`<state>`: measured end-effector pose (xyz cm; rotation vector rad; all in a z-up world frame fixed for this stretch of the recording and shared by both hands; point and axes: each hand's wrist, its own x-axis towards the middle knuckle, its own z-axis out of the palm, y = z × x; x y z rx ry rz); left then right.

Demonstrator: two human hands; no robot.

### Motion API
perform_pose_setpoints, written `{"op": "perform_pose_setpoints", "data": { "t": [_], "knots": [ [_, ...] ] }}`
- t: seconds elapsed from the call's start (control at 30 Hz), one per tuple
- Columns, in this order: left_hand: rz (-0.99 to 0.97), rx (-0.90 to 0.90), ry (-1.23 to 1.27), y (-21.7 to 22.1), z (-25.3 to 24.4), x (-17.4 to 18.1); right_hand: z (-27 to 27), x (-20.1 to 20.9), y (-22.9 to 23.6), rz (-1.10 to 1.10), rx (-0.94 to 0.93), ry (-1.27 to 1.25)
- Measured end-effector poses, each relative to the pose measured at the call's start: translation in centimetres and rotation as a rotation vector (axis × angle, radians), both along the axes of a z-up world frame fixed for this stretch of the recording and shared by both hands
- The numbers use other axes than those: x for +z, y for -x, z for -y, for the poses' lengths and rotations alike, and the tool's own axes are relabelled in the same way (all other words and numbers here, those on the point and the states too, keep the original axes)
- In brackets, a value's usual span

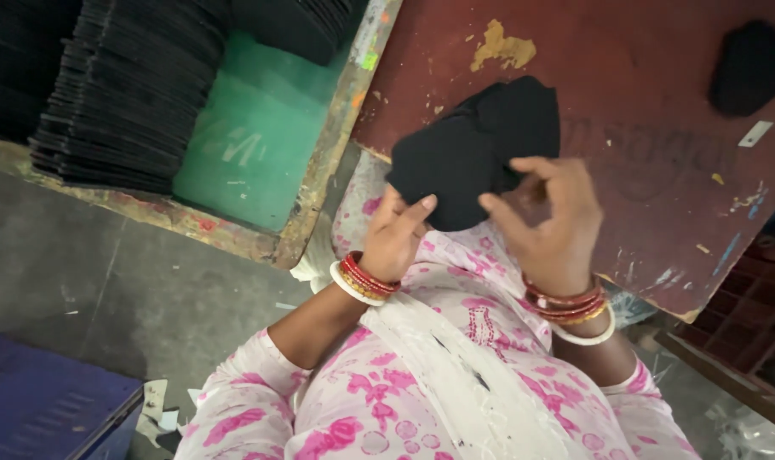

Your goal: The person repeatedly picks up small black fabric pieces from a table, folds them by hand, and places them into a green tray. The person handles the pieces one at a time, turning them over and aligning edges before stacking them in the tray.

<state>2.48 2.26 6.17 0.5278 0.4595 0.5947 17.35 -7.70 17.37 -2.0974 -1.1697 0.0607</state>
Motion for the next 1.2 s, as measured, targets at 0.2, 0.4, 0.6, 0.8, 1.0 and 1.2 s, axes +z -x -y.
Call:
{"op": "perform_pose_setpoints", "data": {
  "t": [0.2, 0.4, 0.6, 0.8, 1.0, 1.2],
  "knots": [
    [-0.039, -0.085, 0.047, -0.7, 1.3, -0.8, 0.1, -0.9, -0.1, -0.159, 0.060, 0.000],
    [0.182, -0.131, 0.216, -0.1, 2.2, -6.0, 1.8, -4.4, -2.7, -0.830, 0.037, -0.037],
    [0.225, -0.093, 0.231, -0.1, -0.1, -1.0, 0.0, -5.3, -6.0, -0.896, -0.148, -0.168],
    [0.238, -0.096, 0.212, 0.2, -0.7, 0.2, -1.5, -4.0, -5.8, -0.145, -0.169, -0.011],
    [0.213, -0.133, 0.225, -0.3, 0.4, -0.3, 0.2, -5.1, -2.9, -0.170, -0.047, -0.021],
    [-0.054, -0.134, -0.019, -0.9, 0.4, -0.2, 1.2, -6.2, -3.4, -0.329, -0.094, -0.075]
  ]
}}
